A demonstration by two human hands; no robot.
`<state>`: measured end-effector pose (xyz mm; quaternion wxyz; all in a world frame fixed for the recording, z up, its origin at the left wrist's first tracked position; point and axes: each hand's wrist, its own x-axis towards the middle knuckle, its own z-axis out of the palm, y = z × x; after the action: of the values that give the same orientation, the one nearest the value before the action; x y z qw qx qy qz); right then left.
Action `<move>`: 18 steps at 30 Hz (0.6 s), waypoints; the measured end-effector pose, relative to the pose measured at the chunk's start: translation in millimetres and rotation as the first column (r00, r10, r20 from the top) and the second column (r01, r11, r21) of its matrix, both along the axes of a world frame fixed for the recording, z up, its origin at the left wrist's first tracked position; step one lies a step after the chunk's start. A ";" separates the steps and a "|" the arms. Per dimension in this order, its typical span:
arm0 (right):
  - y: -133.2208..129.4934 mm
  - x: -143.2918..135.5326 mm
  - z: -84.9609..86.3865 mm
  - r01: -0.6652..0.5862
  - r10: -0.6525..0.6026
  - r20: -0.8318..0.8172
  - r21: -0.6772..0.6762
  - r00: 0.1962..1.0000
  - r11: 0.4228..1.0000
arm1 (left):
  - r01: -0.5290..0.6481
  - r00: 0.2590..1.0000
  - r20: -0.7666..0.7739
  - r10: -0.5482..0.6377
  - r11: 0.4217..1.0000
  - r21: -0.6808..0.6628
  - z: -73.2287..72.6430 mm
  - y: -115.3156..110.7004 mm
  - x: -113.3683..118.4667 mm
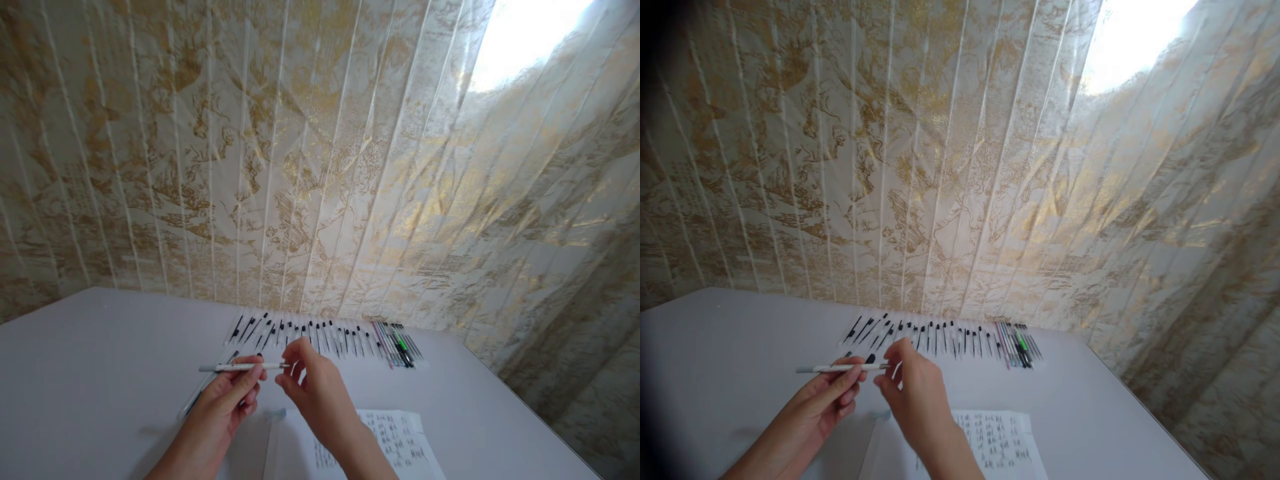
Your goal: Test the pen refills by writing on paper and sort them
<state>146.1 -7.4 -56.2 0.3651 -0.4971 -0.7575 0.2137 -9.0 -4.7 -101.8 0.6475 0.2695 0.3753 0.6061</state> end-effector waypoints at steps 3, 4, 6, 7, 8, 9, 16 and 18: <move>0.6 -0.8 0.8 0.030 -0.029 0.032 -0.024 0.999 0.999 | 0.001 1.000 -0.010 -0.001 1.000 0.013 -0.7 1.5 0.2; 0.6 -0.6 0.9 0.032 -0.030 0.047 -0.035 0.998 0.999 | 0.007 1.000 -0.016 -0.007 1.000 0.020 -1.1 1.6 0.3; 0.3 0.1 0.7 0.008 -0.003 0.077 -0.060 0.997 0.998 | 0.016 0.999 -0.030 -0.015 0.999 0.033 -1.7 1.3 0.2; -0.1 0.3 0.4 -0.007 0.012 0.086 -0.063 0.996 0.998 | 0.018 0.999 -0.042 -0.016 0.999 0.037 -1.7 0.9 0.1; -0.5 0.4 0.0 -0.019 0.024 0.088 -0.058 0.996 0.998 | 0.016 0.998 -0.057 -0.014 0.999 0.040 -1.4 0.3 0.1; -0.8 0.1 -0.5 -0.025 0.029 0.085 -0.047 0.996 0.999 | 0.009 0.997 -0.072 -0.006 0.999 0.040 -0.8 -0.3 0.1; 1.0 -2.2 -2.5 0.011 -0.009 0.098 -0.019 0.995 1.000 | -0.003 0.990 -0.143 0.009 0.999 0.042 5.6 -2.5 -0.5; 1.8 -2.1 -2.1 -0.007 0.008 0.085 -0.006 0.996 1.000 | -0.003 0.986 -0.166 0.013 0.998 0.060 7.7 -3.3 -1.0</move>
<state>144.0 -5.6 -58.2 0.3303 -0.5039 -0.7737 0.1959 -10.0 -8.0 -94.1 0.6033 0.3368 0.4106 0.5950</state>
